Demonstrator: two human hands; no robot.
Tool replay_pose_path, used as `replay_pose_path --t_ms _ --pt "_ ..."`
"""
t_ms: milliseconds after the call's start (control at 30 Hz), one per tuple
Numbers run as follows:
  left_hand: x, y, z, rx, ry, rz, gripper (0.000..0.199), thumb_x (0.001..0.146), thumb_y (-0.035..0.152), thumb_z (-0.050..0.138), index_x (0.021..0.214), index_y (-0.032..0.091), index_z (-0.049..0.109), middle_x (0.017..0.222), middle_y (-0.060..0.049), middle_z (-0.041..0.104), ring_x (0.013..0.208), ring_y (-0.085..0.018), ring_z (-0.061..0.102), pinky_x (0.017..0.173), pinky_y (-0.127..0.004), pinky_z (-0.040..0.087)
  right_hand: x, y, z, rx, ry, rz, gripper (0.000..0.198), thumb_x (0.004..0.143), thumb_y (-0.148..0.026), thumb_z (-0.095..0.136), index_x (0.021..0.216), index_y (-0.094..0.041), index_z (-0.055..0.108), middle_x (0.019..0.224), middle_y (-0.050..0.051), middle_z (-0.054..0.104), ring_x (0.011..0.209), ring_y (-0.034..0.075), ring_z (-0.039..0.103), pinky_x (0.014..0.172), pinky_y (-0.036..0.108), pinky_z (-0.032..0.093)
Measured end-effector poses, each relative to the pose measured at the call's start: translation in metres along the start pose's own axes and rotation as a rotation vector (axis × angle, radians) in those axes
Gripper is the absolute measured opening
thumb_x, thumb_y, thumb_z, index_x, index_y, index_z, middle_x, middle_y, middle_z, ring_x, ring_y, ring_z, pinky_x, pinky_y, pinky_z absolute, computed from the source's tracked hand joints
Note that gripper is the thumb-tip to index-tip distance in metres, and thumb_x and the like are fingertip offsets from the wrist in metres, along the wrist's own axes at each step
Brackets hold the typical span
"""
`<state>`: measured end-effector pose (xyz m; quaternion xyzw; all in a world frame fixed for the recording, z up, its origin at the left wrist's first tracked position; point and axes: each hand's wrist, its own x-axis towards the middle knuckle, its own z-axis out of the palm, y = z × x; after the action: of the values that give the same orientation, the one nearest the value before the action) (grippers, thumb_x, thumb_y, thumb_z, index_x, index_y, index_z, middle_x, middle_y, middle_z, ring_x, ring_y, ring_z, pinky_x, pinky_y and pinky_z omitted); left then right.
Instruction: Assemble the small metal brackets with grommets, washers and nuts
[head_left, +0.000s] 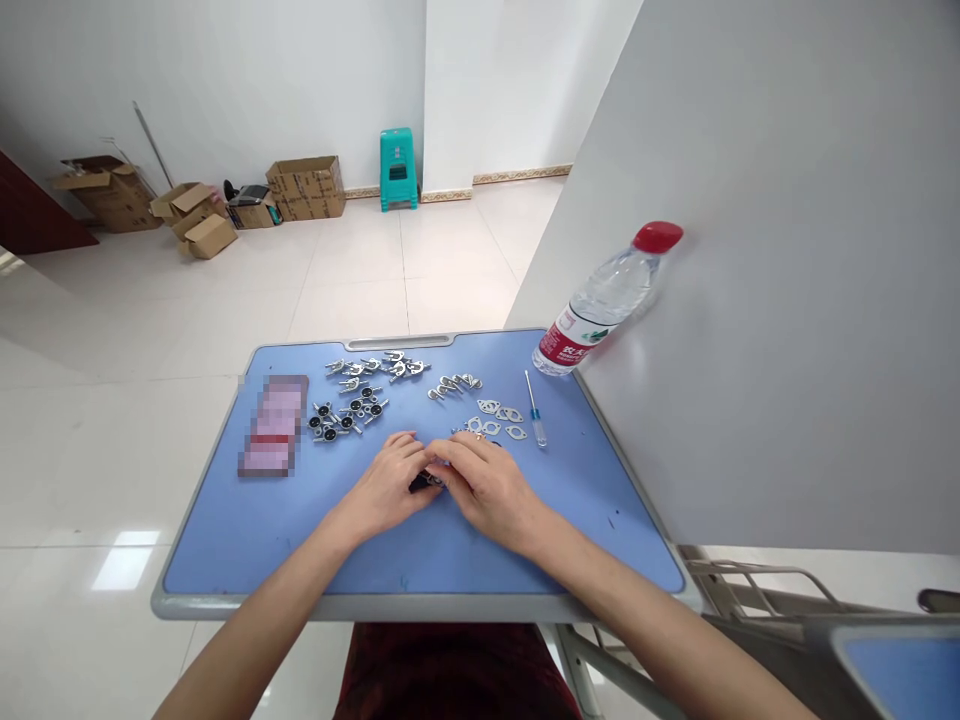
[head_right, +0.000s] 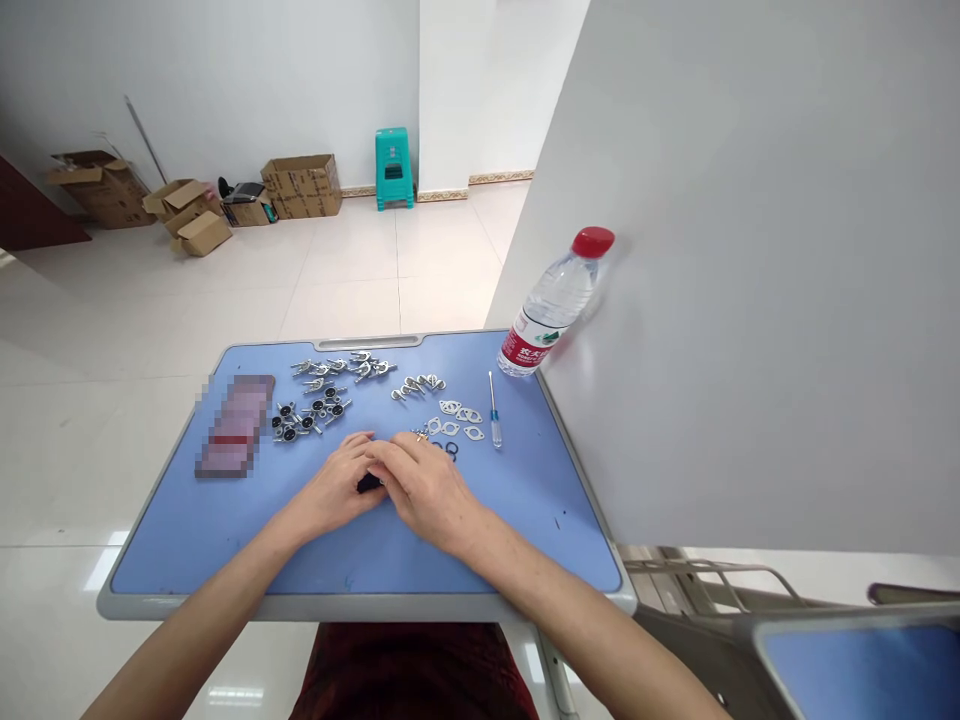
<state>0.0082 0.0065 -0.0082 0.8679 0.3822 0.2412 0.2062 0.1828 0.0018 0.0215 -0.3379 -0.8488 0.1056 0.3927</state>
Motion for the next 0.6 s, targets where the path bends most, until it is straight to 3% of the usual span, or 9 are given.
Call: replay_pose_path --t_ms 267,433,600 --pt "0.001 0.0 -0.002 -0.013 -0.003 0.011 0.012 0.083 0.014 0.061 0.093 0.019 0.056 0.099 -0.004 0.066 0.098 -0.021 0.06 0.096 -0.041 0.043 0.006 0.006 -0.012 0.256 -0.118 -0.014 0.028 0.096 -0.013 0.04 0.12 -0.022 0.053 0.099 0.007 0.067 0.089 0.019 0.061 0.078 0.033 0.05" --pt "-0.001 -0.002 0.001 0.025 -0.004 0.002 0.006 0.085 0.016 0.059 0.087 0.021 0.055 0.091 -0.001 0.066 0.092 -0.02 0.062 0.102 -0.046 0.04 0.005 0.007 -0.012 0.278 -0.08 -0.023 0.022 0.097 -0.014 0.041 0.11 -0.022 0.057 0.085 0.003 0.068 0.074 0.016 0.06 0.069 0.028 0.049" --pt "-0.001 -0.003 0.001 0.02 0.001 0.029 0.009 0.087 0.017 0.058 0.094 0.021 0.055 0.092 -0.002 0.066 0.092 -0.02 0.063 0.108 -0.048 0.037 0.002 0.007 -0.006 0.229 -0.006 -0.022 0.016 0.096 -0.014 0.044 0.102 -0.021 0.057 0.078 0.002 0.067 0.068 0.015 0.059 0.066 0.027 0.049"
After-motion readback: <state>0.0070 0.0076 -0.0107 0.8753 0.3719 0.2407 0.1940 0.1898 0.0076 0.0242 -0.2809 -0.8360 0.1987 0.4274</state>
